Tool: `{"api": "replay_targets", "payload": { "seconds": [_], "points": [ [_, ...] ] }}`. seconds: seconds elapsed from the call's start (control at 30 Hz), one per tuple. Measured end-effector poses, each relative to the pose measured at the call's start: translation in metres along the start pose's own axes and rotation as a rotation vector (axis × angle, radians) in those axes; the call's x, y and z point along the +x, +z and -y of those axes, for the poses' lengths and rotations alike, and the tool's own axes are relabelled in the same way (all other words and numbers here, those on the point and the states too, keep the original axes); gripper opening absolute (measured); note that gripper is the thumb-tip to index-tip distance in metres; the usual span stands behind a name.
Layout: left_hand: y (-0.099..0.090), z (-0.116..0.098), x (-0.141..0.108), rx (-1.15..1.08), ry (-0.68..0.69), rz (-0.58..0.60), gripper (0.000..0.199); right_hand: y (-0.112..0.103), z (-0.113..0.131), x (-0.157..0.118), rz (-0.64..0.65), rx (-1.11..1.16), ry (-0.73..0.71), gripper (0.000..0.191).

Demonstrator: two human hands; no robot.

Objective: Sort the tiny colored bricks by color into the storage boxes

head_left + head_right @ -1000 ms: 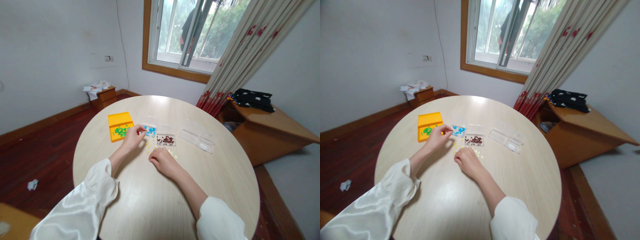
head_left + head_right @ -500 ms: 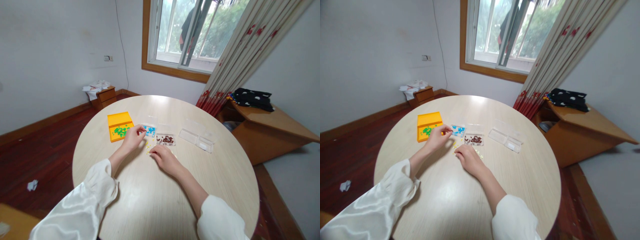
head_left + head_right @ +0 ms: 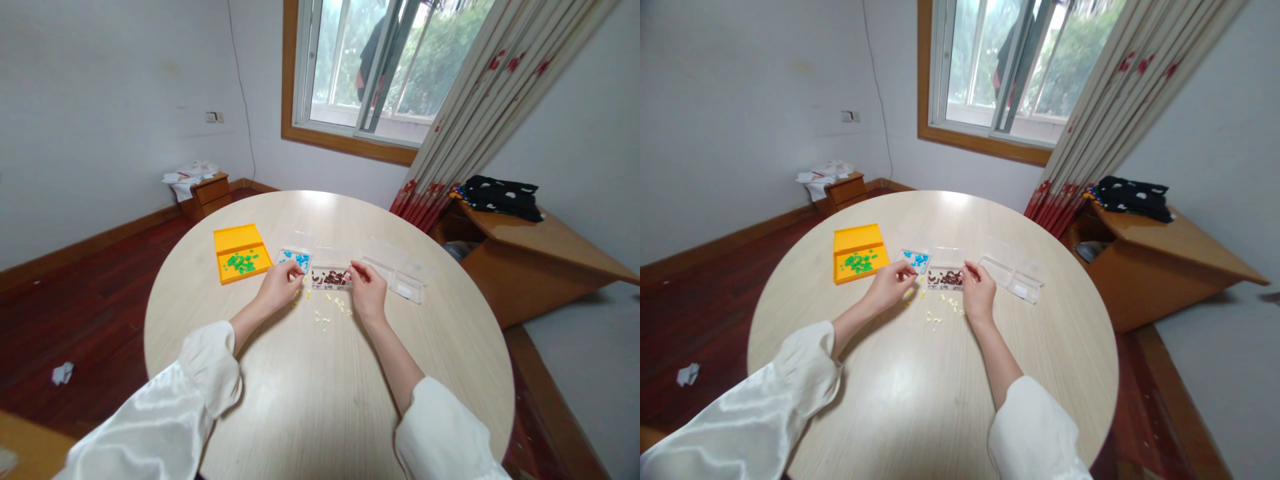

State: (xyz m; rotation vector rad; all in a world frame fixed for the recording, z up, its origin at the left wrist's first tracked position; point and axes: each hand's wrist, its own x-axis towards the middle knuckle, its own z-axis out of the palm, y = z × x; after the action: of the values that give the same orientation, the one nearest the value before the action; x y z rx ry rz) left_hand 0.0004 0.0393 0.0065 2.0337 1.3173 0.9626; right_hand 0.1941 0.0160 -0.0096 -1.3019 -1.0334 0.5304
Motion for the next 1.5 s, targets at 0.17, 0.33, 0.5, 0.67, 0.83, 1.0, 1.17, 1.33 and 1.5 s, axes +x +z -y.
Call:
{"api": "replay_targets", "payload": {
  "seconds": [0.17,0.33,0.5,0.67,0.83,1.0,1.17,1.33,1.5],
  "points": [
    [0.009,-0.001,0.000,0.067,0.091,-0.054,0.011,-0.004,-0.006,0.003,0.009,-0.023,-0.036,0.031],
    [0.024,-0.002,0.003,0.127,0.181,-0.094,0.012,-0.008,-0.015,0.007,-0.001,-0.176,-0.143,0.028],
    [0.031,-0.001,0.003,0.182,0.231,-0.115,0.030,-0.004,-0.025,0.008,0.053,-0.076,-0.001,0.045],
    [0.027,-0.002,0.000,0.291,0.203,-0.061,0.025,-0.004,-0.036,0.009,0.221,-0.024,0.084,0.071],
    [0.026,-0.001,-0.003,0.338,0.165,0.001,0.019,-0.007,-0.042,0.012,0.294,-0.060,0.135,0.081],
    [0.027,0.002,-0.003,0.320,0.167,0.059,0.019,-0.007,-0.043,0.010,0.312,-0.094,0.077,0.084],
    [0.027,0.002,-0.001,0.322,0.137,0.081,0.023,-0.009,-0.044,0.008,0.341,-0.144,0.006,0.087],
    [0.013,0.009,0.004,0.340,0.119,-0.021,0.025,-0.010,-0.042,0.008,0.310,-0.136,0.000,0.084],
    [-0.009,0.026,0.011,0.468,0.009,-0.100,0.029,-0.011,-0.029,0.005,0.252,-0.277,-0.129,0.071]
  ]
}}
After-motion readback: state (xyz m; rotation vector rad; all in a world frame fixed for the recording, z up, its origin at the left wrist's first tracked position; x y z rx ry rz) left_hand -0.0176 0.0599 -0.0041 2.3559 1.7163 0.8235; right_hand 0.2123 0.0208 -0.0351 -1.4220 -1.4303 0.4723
